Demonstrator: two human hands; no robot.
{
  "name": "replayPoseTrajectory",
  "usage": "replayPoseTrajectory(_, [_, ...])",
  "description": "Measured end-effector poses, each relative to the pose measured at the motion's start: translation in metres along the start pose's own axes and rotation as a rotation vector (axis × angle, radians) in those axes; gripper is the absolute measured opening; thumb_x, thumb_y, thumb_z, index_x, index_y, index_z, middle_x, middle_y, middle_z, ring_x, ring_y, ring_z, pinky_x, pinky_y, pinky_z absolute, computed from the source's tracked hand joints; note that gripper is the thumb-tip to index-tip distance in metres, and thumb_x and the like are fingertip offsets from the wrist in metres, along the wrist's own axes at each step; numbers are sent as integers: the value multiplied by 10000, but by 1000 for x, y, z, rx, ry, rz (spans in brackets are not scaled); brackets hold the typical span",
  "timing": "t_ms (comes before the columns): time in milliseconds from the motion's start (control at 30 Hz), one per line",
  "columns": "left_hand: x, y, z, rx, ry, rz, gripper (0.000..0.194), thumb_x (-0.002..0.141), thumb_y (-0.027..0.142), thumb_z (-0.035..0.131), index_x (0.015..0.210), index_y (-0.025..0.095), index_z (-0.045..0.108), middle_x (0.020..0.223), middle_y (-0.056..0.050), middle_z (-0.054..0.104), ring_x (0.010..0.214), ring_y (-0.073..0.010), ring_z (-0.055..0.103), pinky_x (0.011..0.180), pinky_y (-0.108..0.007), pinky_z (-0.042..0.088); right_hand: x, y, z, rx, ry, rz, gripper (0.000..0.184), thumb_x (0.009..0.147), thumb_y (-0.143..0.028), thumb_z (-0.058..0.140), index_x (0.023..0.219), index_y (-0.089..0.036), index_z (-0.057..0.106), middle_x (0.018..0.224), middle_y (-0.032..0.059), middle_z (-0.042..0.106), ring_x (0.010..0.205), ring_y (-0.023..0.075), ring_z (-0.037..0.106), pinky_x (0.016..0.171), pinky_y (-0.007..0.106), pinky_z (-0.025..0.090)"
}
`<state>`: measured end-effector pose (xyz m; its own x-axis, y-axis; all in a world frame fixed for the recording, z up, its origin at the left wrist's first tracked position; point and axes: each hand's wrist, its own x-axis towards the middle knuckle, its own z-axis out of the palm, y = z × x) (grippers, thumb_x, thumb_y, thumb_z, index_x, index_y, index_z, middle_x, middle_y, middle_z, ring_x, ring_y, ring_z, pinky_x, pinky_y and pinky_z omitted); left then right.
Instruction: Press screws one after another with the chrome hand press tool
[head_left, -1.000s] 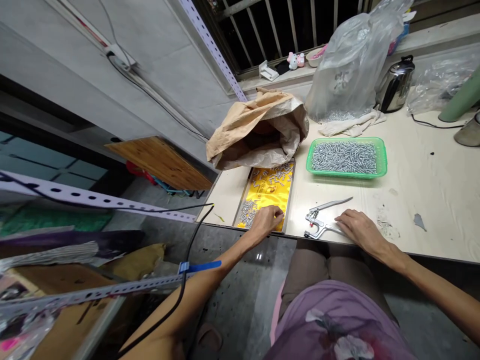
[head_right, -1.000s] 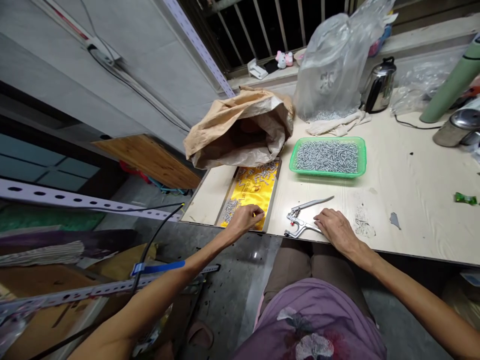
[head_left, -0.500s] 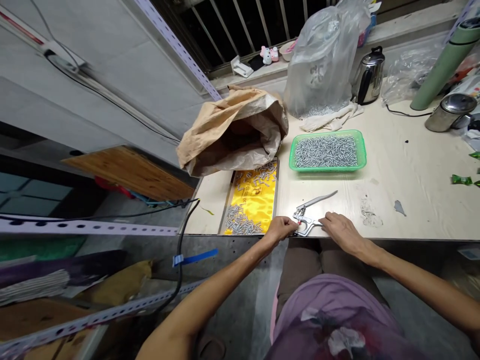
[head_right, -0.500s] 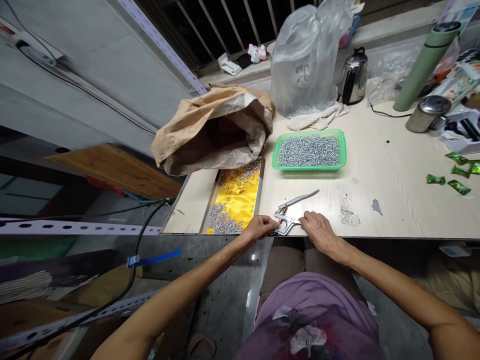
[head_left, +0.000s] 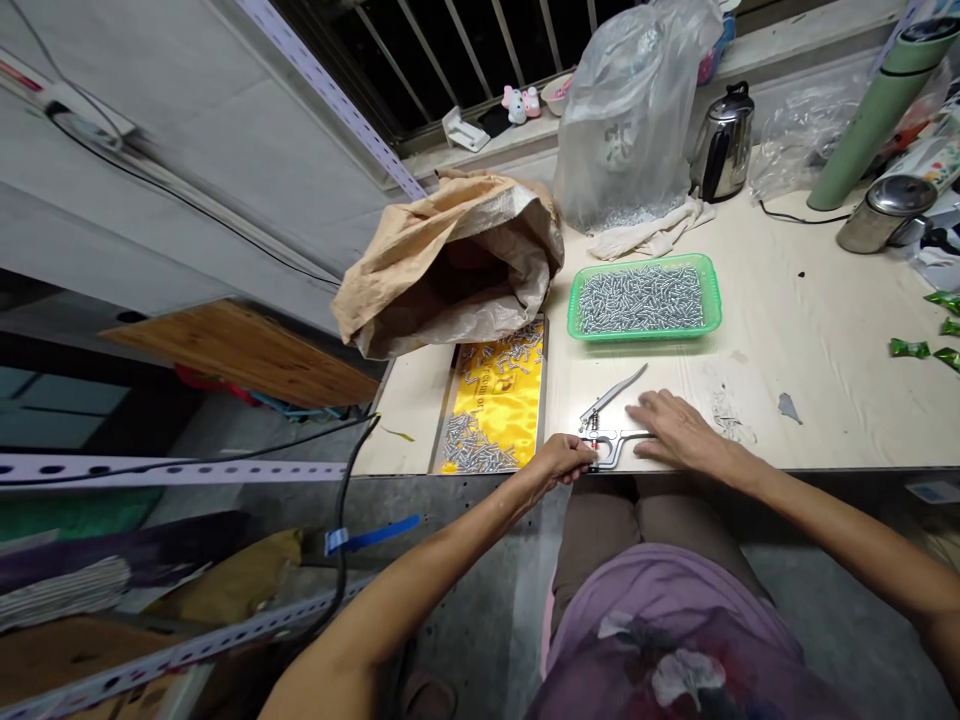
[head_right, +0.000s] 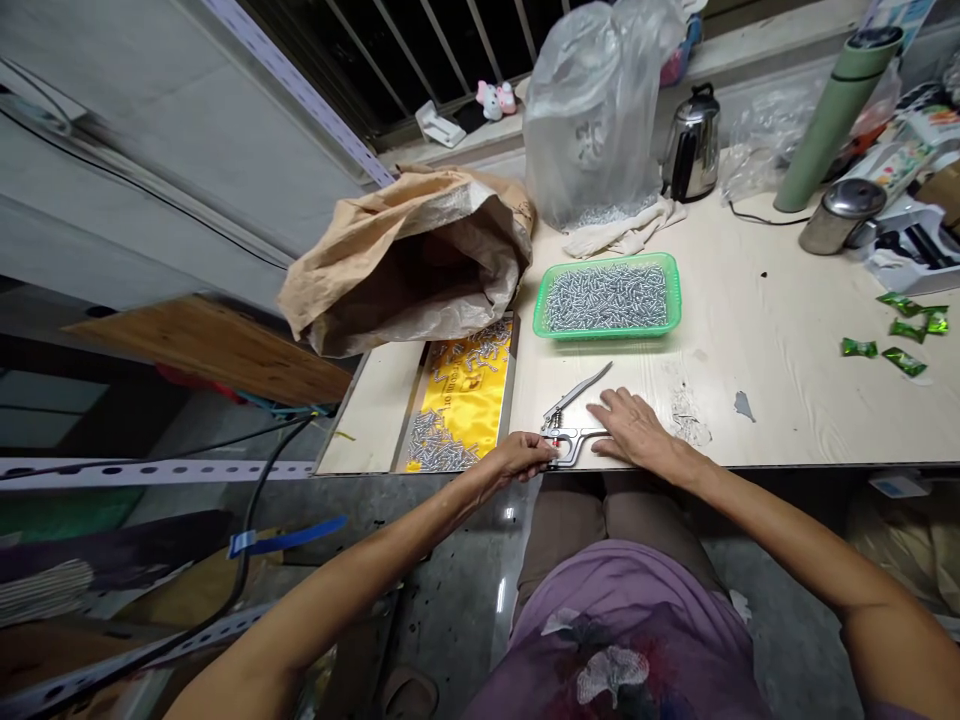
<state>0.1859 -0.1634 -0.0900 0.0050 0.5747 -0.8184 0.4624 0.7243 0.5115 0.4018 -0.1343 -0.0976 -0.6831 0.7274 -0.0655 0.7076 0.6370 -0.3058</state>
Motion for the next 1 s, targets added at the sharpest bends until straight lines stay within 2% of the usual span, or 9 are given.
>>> replayPoseTrajectory(100, [0,-1,1,-11,-5,1,325,699,301,716,553,149,469,415,85,458,318,-12,345,343,-153,217,16,15,-4,-36,-3,-27,882,641,-533,763,1363,-153,428,1431,210,389,1296,372,348,964,471,366])
replayPoseTrajectory(200, [0,0,2,-12,17,-21,311,720,271,699,555,150,464,407,85,458,312,-14,343,341,-154,211,35,23,-10,-60,-97,-69,982,565,-572,789,1365,-136,423,1407,212,424,1313,390,329,1010,517,320])
replayPoseTrajectory(400, [-2,1,4,14,51,-22,286,778,220,634,557,154,465,419,79,454,334,-31,359,374,-171,239,41,12,-23,-137,-166,-67,696,627,-484,794,1166,-105,569,1138,166,602,1075,313,509,926,441,373])
replayPoseTrajectory(500, [-6,-2,2,210,109,31,291,813,272,604,569,150,504,466,54,478,395,-63,428,428,-196,307,34,6,-24,-137,-164,-60,511,682,-427,779,1043,-105,613,1046,139,616,1002,273,524,848,367,385])
replayPoseTrajectory(667, [-9,3,6,735,460,506,177,858,316,579,842,155,653,854,-57,644,812,-173,608,708,-268,461,26,0,-23,-134,-116,-37,359,736,-363,750,972,-129,616,984,112,613,954,247,519,771,329,365])
replayPoseTrajectory(733, [-4,10,12,860,452,696,237,841,310,614,1037,177,626,1070,-82,628,986,-209,579,835,-312,468,25,-3,-23,-136,-119,-20,335,748,-334,742,980,-129,614,990,113,612,963,245,518,770,330,363])
replayPoseTrajectory(800, [4,18,18,945,398,822,426,792,289,678,1181,173,551,1231,-105,566,1111,-240,520,940,-356,443,24,-6,-23,-140,-125,4,331,760,-314,732,1002,-123,612,1002,117,613,972,245,519,774,333,365])
replayPoseTrajectory(867, [13,24,23,993,346,869,516,775,259,694,1239,148,497,1288,-125,524,1150,-253,489,993,-381,417,24,-9,-23,-142,-126,25,336,775,-308,718,1030,-118,611,1016,119,618,979,246,522,777,333,370])
replayPoseTrajectory(1000, [22,31,27,1034,278,838,411,815,233,633,1195,131,515,1176,-121,568,1088,-250,502,972,-389,427,25,-13,-21,-137,-133,73,322,777,-301,718,1022,-112,628,999,125,631,977,253,535,761,327,383])
